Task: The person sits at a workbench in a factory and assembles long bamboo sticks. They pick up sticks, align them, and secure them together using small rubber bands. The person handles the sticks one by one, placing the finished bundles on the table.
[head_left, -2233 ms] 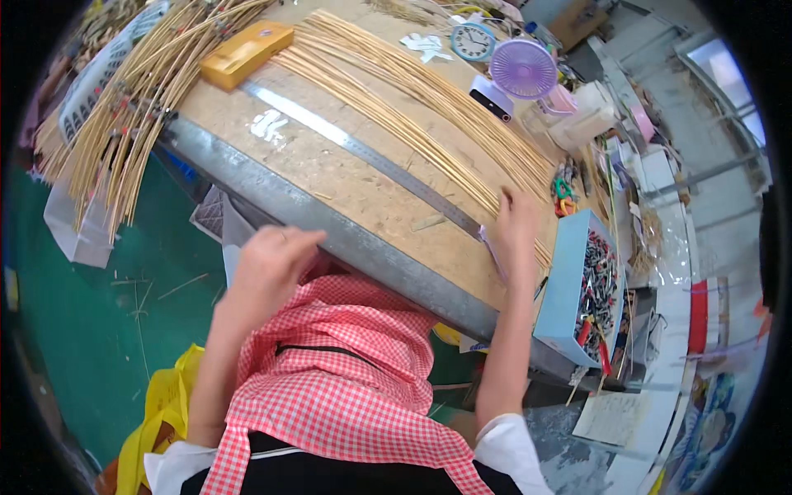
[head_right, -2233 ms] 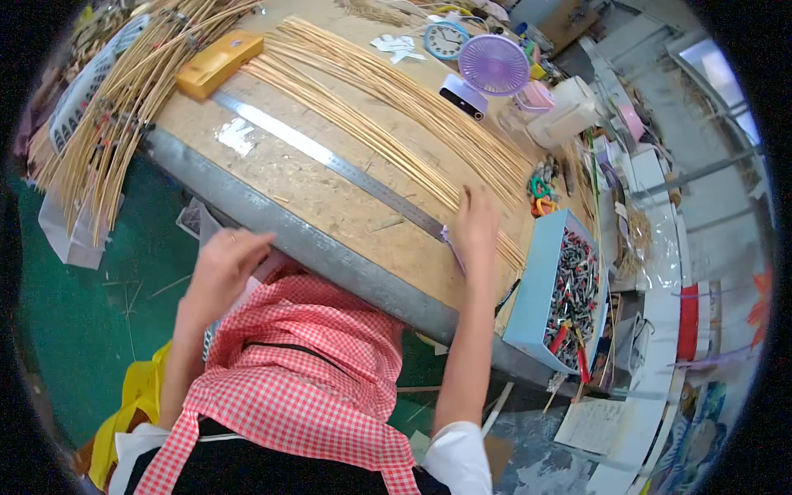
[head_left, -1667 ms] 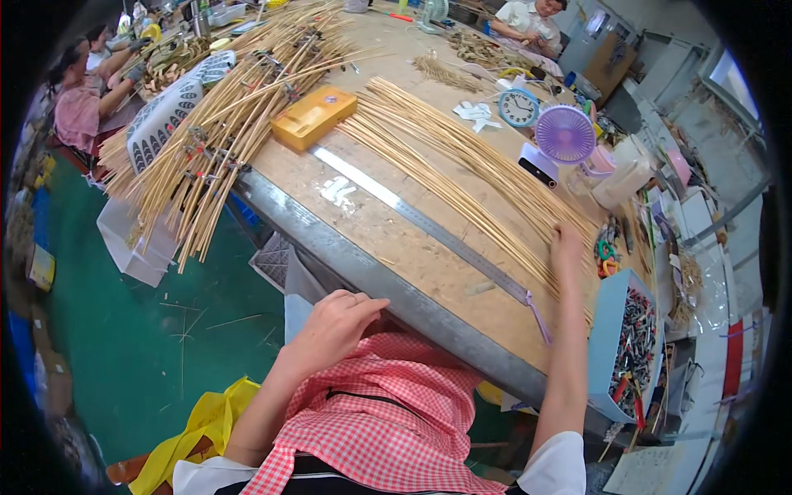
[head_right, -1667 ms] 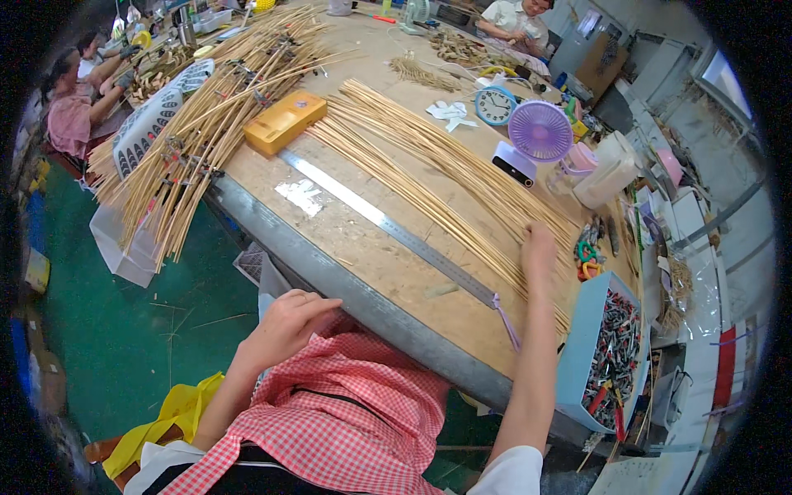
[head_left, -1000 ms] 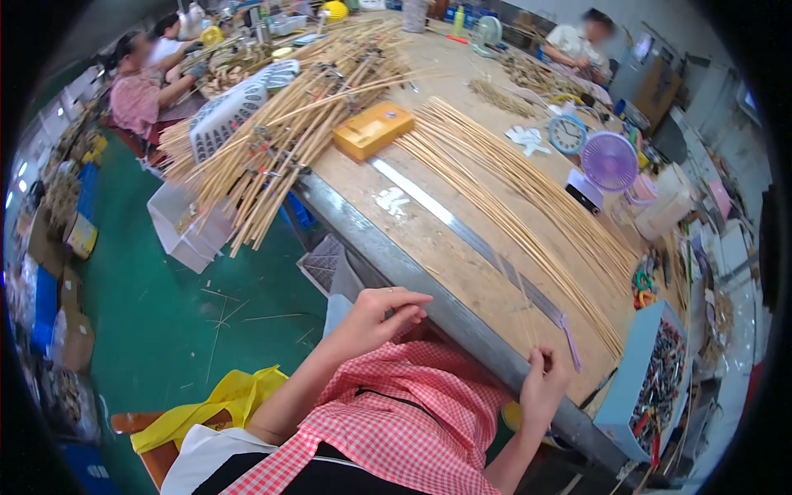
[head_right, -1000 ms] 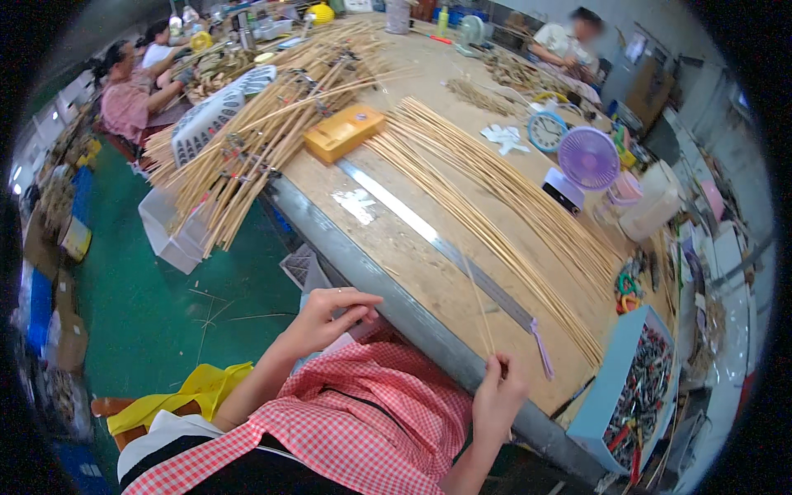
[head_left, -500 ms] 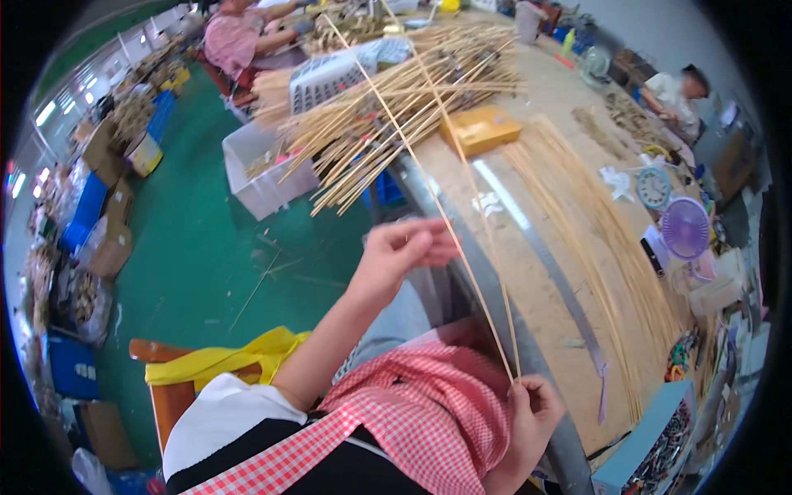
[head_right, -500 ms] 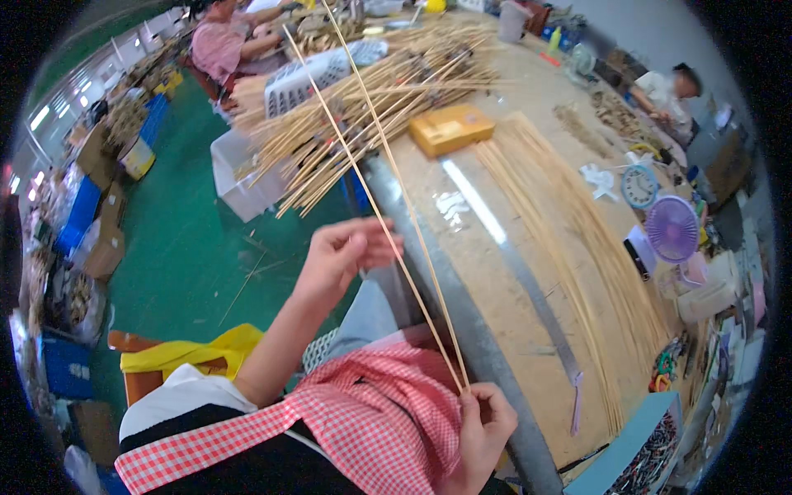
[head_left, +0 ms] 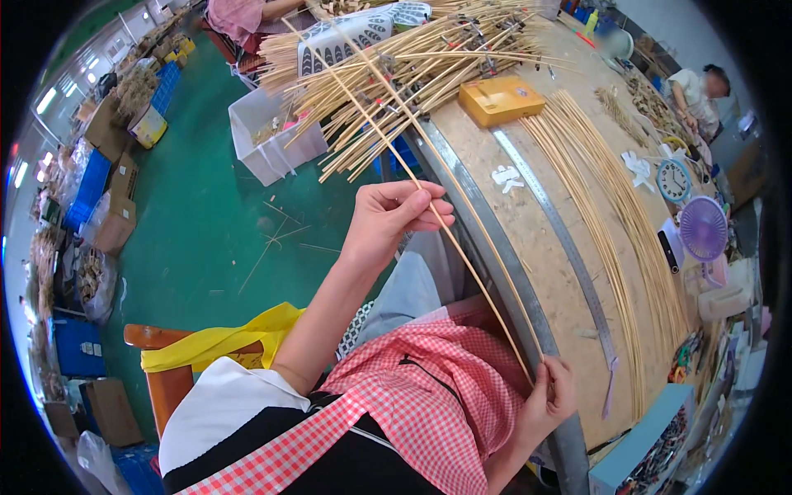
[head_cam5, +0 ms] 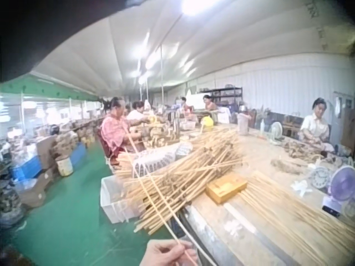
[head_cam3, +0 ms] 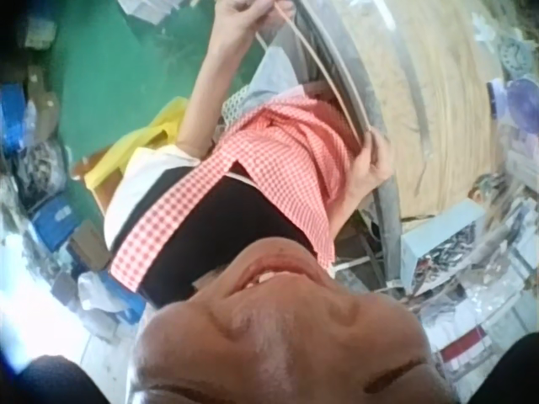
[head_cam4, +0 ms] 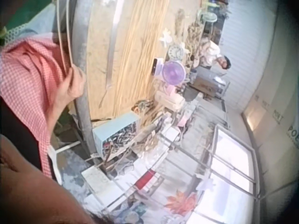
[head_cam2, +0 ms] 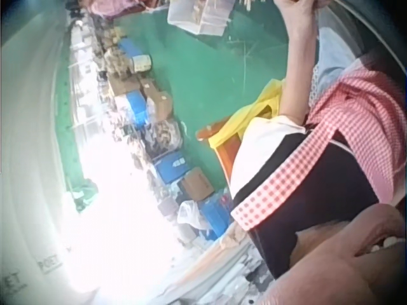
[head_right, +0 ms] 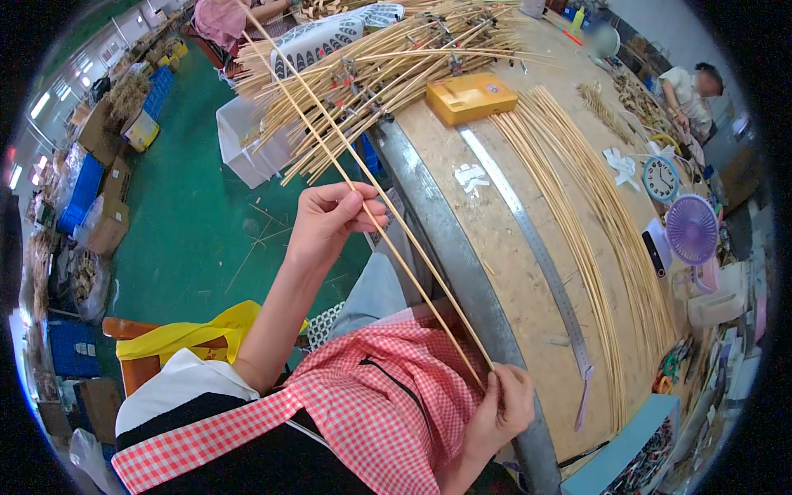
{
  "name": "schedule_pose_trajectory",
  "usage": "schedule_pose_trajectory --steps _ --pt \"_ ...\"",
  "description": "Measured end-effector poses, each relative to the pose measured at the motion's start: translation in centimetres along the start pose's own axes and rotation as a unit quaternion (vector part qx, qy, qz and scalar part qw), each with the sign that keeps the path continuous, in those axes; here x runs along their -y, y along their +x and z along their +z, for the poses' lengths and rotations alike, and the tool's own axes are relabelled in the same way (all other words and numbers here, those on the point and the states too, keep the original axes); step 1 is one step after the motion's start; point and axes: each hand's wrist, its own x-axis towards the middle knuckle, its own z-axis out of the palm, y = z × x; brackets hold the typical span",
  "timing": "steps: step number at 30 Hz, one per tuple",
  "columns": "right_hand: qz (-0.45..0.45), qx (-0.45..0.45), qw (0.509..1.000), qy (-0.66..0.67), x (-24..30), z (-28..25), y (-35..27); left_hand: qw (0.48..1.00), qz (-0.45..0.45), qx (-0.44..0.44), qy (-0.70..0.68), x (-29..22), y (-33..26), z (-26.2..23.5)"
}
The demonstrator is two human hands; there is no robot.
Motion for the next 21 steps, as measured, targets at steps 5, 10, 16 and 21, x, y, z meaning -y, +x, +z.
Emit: schedule_pose_trajectory --steps 5,10,16,21 --pt "0.001 0.031 0.999 -0.010 0.78 -0.29 0.15 1.000 -0.003 0.024 -0.001 0.54 -0.04 -0.05" --pt "-0.001 0.060 0.998 0.003 0.62 -0.22 0.22 1.000 0.003 0.020 -0.020 0.84 -0.01 0.11" --pt "-0.026 0.083 0.996 -0.026 0.93 -0.17 0.47 0.999 -0.015 0.016 -0.034 0.82 0.14 -0.08" --pt "-0.025 0.112 0.993 -0.021 0.77 -0.20 0.67 0.999 -0.018 0.013 -0.043 0.94 0.14 -0.23"
